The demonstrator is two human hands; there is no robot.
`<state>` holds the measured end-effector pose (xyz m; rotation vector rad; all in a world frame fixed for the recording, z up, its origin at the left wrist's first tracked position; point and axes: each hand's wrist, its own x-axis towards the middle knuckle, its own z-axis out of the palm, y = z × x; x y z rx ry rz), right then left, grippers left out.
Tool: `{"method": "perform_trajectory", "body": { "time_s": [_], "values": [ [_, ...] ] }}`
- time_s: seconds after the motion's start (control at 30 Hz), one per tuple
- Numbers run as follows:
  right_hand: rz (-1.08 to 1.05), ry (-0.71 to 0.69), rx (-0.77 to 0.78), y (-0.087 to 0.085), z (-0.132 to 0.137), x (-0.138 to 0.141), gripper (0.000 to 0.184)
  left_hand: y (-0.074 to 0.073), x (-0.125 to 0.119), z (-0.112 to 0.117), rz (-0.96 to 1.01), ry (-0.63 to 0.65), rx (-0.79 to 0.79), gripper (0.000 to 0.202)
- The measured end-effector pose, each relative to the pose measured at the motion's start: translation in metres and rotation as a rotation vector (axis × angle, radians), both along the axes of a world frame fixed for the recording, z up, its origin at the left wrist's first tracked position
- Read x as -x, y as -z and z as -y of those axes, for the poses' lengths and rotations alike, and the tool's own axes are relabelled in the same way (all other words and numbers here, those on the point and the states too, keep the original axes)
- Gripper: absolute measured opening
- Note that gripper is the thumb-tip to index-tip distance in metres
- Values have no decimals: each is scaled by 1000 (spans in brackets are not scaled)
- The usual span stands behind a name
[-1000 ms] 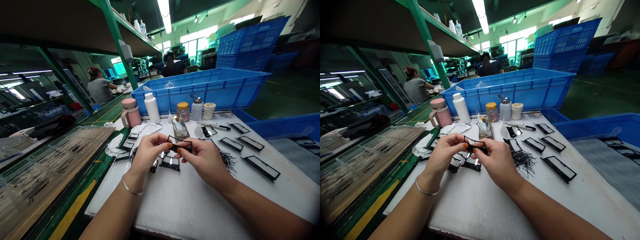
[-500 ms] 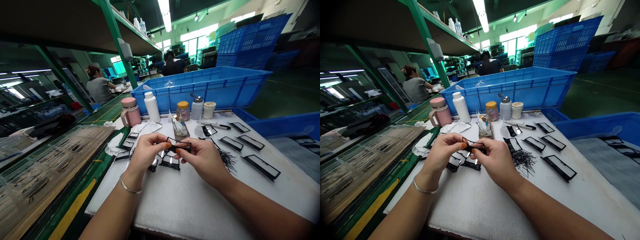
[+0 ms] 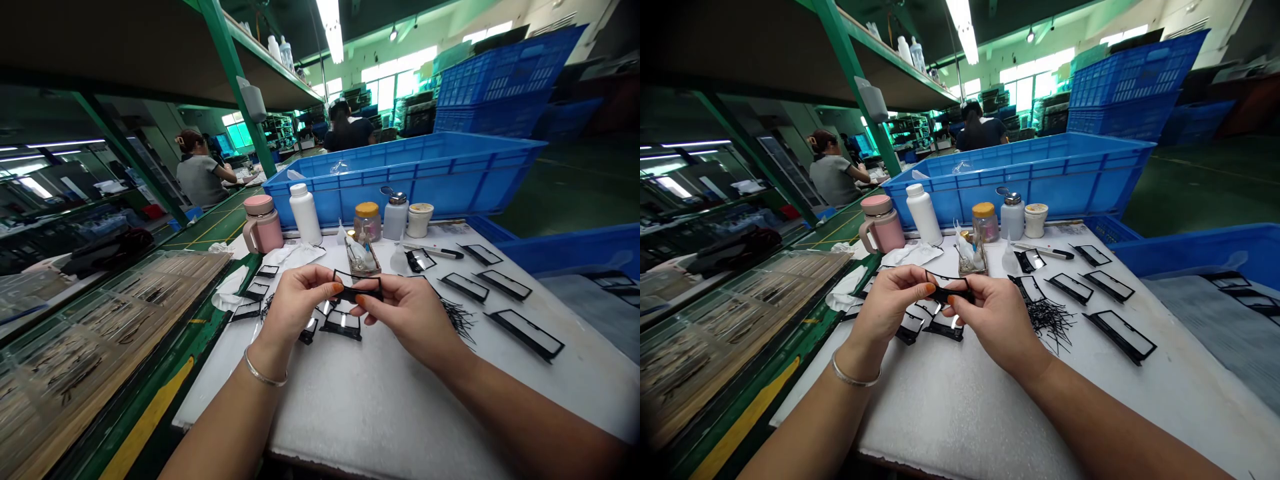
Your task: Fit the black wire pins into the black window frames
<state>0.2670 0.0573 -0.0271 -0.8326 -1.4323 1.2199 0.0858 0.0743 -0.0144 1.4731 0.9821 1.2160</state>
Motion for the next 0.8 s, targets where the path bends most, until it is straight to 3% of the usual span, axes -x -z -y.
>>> {"method": "perform_trajectory", "body": {
  "time_s": [0.2,0.53,0.8],
  "values": [
    [50,64,-17,0,2,-2,12,1,-2,3,-29,-16,-43,10],
    [43,27,-43,-1,1,-4,7,1,-3,3,-72,-38,-83,11],
    [33,19,36,-4,-1,-2,17,-1,-5,5,-19,-67,-15,12]
  ]
}}
